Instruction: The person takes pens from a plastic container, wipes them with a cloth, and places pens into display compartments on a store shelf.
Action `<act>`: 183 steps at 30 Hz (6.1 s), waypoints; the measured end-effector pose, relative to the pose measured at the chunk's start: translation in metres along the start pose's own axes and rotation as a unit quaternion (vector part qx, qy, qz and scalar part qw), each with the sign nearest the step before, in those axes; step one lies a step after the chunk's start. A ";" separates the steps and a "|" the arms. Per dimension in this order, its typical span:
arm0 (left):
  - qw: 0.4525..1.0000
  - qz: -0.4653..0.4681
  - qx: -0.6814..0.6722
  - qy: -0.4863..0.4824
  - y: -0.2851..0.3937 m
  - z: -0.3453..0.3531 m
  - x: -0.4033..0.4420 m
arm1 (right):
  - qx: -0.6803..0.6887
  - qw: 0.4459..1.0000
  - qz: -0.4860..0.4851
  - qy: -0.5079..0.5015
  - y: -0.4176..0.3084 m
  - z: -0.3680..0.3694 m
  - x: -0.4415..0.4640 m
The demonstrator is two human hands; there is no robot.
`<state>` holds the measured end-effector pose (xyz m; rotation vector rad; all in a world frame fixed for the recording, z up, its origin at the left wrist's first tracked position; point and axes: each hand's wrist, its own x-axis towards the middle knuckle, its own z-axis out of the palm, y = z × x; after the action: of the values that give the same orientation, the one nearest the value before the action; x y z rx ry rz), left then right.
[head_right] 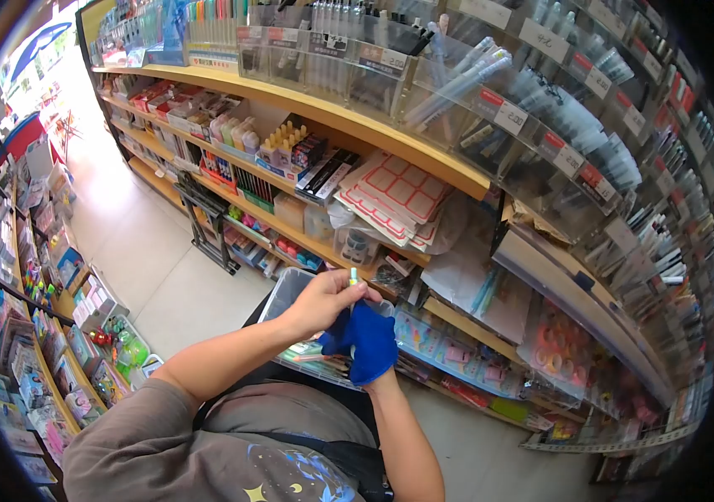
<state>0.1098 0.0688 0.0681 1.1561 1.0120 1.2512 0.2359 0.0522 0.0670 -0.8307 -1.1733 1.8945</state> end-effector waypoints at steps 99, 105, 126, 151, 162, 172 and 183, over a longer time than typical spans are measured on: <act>0.850 0.044 0.473 -0.228 0.003 -0.033 -0.030 | -0.042 0.983 -0.153 0.095 0.019 -0.006 0.014; 0.876 -0.028 0.362 -0.317 0.016 -0.024 -0.019 | 0.154 0.974 -0.066 0.151 0.017 -0.019 0.013; 0.983 -0.081 0.132 -0.100 0.028 -0.024 -0.003 | 0.162 0.985 0.016 0.054 0.016 -0.013 0.010; 0.997 0.019 0.063 0.029 0.025 -0.048 0.007 | -0.034 0.999 0.006 -0.026 0.002 0.008 0.004; 0.995 -0.073 0.067 -0.001 0.014 -0.018 -0.004 | -0.102 0.994 -0.032 0.021 0.011 0.004 0.004; 0.987 0.033 -0.119 0.102 0.050 -0.084 0.023 | -0.030 0.999 0.020 -0.004 0.010 -0.005 -0.008; 0.982 -0.113 0.015 -0.149 0.012 -0.027 0.008 | 0.040 0.999 -0.024 0.017 0.009 -0.008 0.005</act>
<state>0.0817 0.0782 0.0763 1.1754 0.9093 0.8557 0.2374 0.0564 0.0550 -0.7806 -1.0802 1.8683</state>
